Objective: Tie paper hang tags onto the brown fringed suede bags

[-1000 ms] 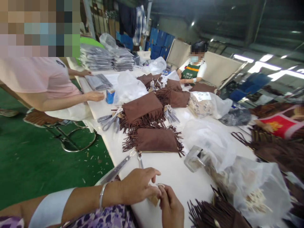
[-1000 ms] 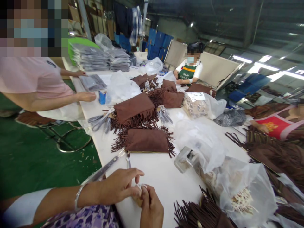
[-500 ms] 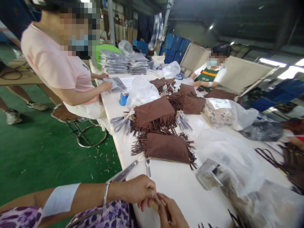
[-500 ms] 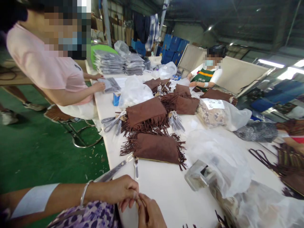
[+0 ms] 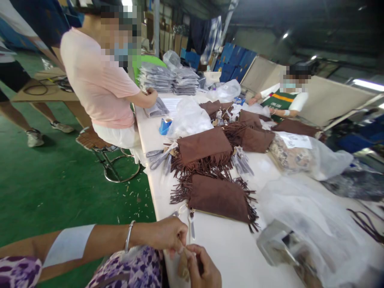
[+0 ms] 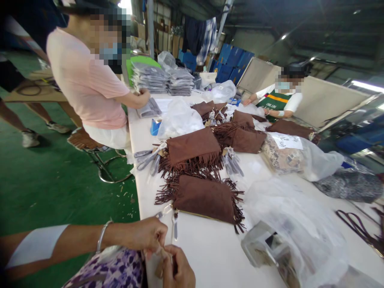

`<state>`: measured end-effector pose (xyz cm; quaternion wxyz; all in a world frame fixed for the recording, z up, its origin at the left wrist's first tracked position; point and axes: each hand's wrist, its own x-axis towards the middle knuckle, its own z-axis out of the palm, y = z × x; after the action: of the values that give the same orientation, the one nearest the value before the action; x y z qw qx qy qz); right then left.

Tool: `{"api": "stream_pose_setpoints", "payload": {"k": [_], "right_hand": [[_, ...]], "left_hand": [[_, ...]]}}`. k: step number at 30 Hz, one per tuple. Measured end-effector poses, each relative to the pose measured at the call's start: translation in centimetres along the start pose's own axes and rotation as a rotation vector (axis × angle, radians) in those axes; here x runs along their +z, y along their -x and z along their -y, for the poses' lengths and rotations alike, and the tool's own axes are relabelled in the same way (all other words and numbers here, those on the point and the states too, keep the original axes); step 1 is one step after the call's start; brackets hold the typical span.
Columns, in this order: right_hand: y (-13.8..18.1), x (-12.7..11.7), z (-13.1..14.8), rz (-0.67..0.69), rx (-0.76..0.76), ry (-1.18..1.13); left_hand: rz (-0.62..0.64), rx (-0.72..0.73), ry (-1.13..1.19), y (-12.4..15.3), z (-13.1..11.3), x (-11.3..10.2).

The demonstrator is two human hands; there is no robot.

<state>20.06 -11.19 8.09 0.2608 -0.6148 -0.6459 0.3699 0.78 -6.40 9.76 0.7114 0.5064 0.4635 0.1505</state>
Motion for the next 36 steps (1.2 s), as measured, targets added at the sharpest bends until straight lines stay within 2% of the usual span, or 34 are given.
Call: {"api": "stream_pose_setpoints", "payload": {"k": [4,5,7,10,12,15,18,21,26,31,34,36], "right_hand": [[-1.3,0.2,0.7,-0.043,0.062,0.005],[-1.6,0.2,0.9,-0.069,0.075,0.002],[-2.1,0.1,1.2,-0.12,0.096,0.003],[-3.2,-0.1,1.5,-0.134,0.11,0.008],[-4.0,0.0,1.7,-0.109,0.103,-0.01],[-5.2,0.4,2.1,-0.043,0.057,-0.053],[-6.3,1.3,2.3,0.007,0.027,-0.094],[-7.0,2.0,2.6,0.028,0.049,-0.154],[-7.7,1.7,2.9,0.082,0.052,-0.201],[-7.4,1.2,2.7,0.068,0.015,-0.041],[-6.9,1.3,2.7,-0.004,-0.079,0.101],[-6.6,1.3,2.9,-0.041,-0.159,0.206]], "left_hand": [[-0.053,0.18,-0.262,0.2,-1.4,-1.3],[-0.104,0.216,-0.35,0.1,-1.6,-1.7],[-0.288,0.261,-0.563,-0.3,-1.6,-2.4],[-0.578,0.264,-0.862,-1.3,-1.1,-3.0],[-0.655,0.241,-0.972,-2.1,-0.9,-2.9],[-0.7,0.202,-1.067,-3.4,-0.7,-2.3],[-0.676,0.15,-1.063,-4.4,-0.5,-2.1],[-0.632,0.11,-0.989,-4.5,-0.3,-2.8],[-0.552,0.18,-0.779,-3.1,-0.4,-4.6],[-0.361,0.158,-0.511,-2.3,-0.3,-5.3],[-0.257,0.066,-0.329,-2.2,-0.1,-5.0],[-0.235,0.039,-0.27,-2.0,0.0,-4.7]]}}
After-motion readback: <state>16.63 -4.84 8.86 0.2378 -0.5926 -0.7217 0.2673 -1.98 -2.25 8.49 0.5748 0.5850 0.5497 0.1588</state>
